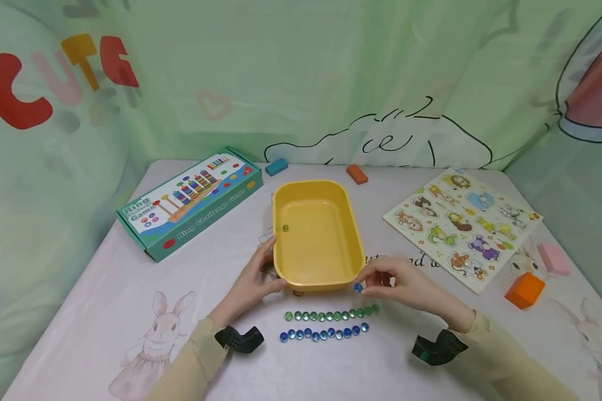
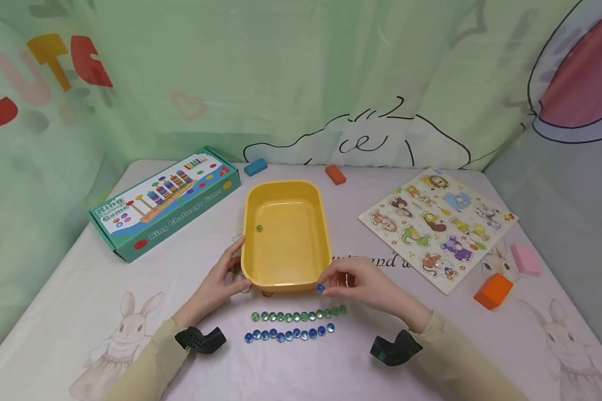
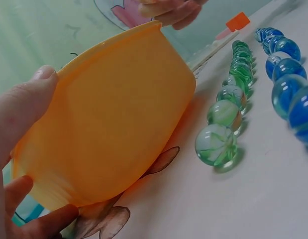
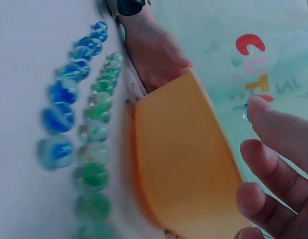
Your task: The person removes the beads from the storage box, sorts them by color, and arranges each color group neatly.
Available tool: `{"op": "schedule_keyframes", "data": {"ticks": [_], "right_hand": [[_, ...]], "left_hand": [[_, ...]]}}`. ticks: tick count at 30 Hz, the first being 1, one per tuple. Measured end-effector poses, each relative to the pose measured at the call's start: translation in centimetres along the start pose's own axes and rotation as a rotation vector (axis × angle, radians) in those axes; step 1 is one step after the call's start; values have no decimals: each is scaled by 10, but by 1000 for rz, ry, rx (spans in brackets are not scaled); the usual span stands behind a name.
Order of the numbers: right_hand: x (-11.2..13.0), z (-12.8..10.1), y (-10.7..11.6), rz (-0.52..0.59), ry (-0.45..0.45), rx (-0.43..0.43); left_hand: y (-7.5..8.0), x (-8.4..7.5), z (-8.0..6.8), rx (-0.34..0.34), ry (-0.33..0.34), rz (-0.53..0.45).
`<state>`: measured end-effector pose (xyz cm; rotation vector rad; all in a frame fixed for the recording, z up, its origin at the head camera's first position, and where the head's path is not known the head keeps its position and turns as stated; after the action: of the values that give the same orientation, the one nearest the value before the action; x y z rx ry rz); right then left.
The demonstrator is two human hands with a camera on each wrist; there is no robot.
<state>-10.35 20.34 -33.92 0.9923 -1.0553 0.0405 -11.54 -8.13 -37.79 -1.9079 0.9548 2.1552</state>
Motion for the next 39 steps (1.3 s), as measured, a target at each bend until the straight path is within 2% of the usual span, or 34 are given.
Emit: {"op": "schedule_keyframes", "data": {"ticks": [8, 16, 23, 30, 34, 39], "right_hand": [[-11, -25, -9, 48, -50, 49], [-25, -42, -26, 17, -108, 65], [-26, -44, -32, -65, -134, 92], [-23, -45, -35, -134, -156, 119], [-23, -46, -36, -129, -151, 121], [-21, -44, -29, -58, -124, 128]], "left_hand": [[1, 0, 0, -4, 13, 2], [2, -2, -1, -8, 14, -3], [2, -2, -1, -4, 6, -11], [1, -1, 0, 2, 28, -21], [0, -2, 0, 2, 35, -19], [0, -3, 0, 2, 33, -16]]}}
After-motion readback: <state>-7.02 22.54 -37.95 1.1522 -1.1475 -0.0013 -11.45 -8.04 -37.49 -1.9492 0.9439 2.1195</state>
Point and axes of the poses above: each hand's wrist, its own z-axis towards the middle knuckle, its own y-axis out of the back of the hand, x = y × z, the point moved 3 cm from there along z, towards the middle knuckle, and after that the axes turned 6 degrees about x, right-handed, at the moved point
